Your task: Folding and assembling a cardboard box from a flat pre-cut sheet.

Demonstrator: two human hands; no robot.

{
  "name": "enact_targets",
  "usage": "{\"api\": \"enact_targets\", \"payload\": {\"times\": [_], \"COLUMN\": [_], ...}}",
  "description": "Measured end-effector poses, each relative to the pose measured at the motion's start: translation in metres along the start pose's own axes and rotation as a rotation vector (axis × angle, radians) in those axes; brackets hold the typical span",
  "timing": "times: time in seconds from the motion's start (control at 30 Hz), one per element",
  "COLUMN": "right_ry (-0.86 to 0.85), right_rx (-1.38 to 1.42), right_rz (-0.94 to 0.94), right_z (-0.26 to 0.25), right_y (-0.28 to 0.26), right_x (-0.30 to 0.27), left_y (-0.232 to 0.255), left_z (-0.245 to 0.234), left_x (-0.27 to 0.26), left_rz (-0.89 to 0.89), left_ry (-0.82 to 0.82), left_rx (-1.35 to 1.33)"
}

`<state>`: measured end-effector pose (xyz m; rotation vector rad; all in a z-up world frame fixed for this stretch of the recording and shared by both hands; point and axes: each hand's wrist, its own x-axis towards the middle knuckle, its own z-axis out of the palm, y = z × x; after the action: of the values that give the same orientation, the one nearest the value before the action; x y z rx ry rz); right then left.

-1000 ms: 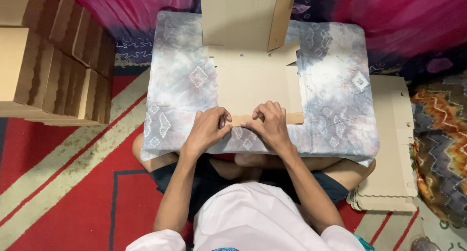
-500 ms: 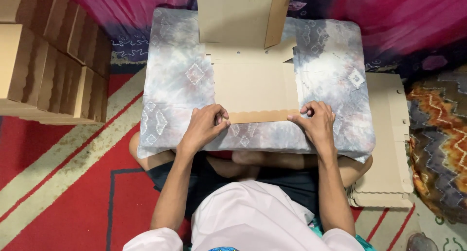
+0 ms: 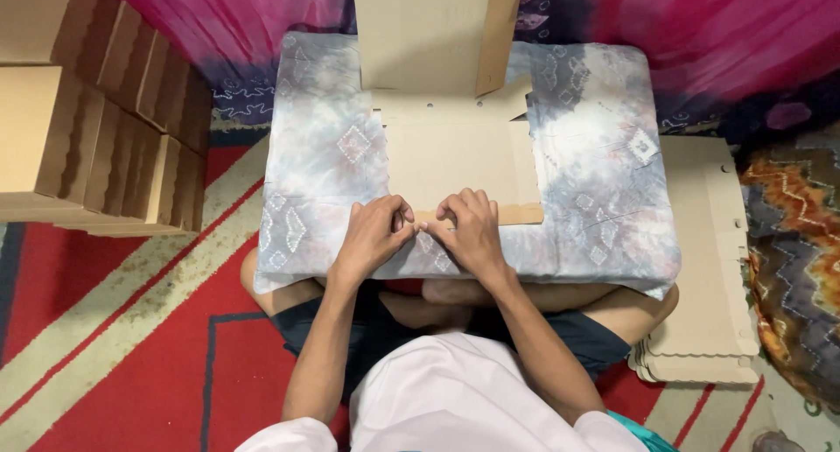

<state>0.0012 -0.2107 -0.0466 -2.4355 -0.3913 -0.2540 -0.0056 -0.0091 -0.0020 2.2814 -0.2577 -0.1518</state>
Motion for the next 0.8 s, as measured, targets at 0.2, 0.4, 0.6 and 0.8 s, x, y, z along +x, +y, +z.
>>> {"api": "enact_targets", "payload": {"times": [0.2,0.4,0.6,0.8], "right_ry": [-0.057,-0.088,-0.082,-0.103], "right_rx": [0.039,0.058,0.064,0.051], "right_rz": [0.016,-0.001,0.009,0.041], "right_z": [-0.001,-0.011,-0.012,-0.008], "right_y": [0.006,-0.001,-0.002,0.004], "right_x": [0.004,0.006,0.005,0.004], "left_y": [-0.002,-0.006,-0.004,-0.007], "left_z": [-0.001,0.002,0.0,0.004], "left_x": [0.0,0.0,0.001,0.003], "left_rz": [0.01,0.005,-0.005,-0.013], "left_ry": [-0.006,-0.004,-0.014,-0.029], "left_rx": [0.004,0.001,0.004,0.032]}}
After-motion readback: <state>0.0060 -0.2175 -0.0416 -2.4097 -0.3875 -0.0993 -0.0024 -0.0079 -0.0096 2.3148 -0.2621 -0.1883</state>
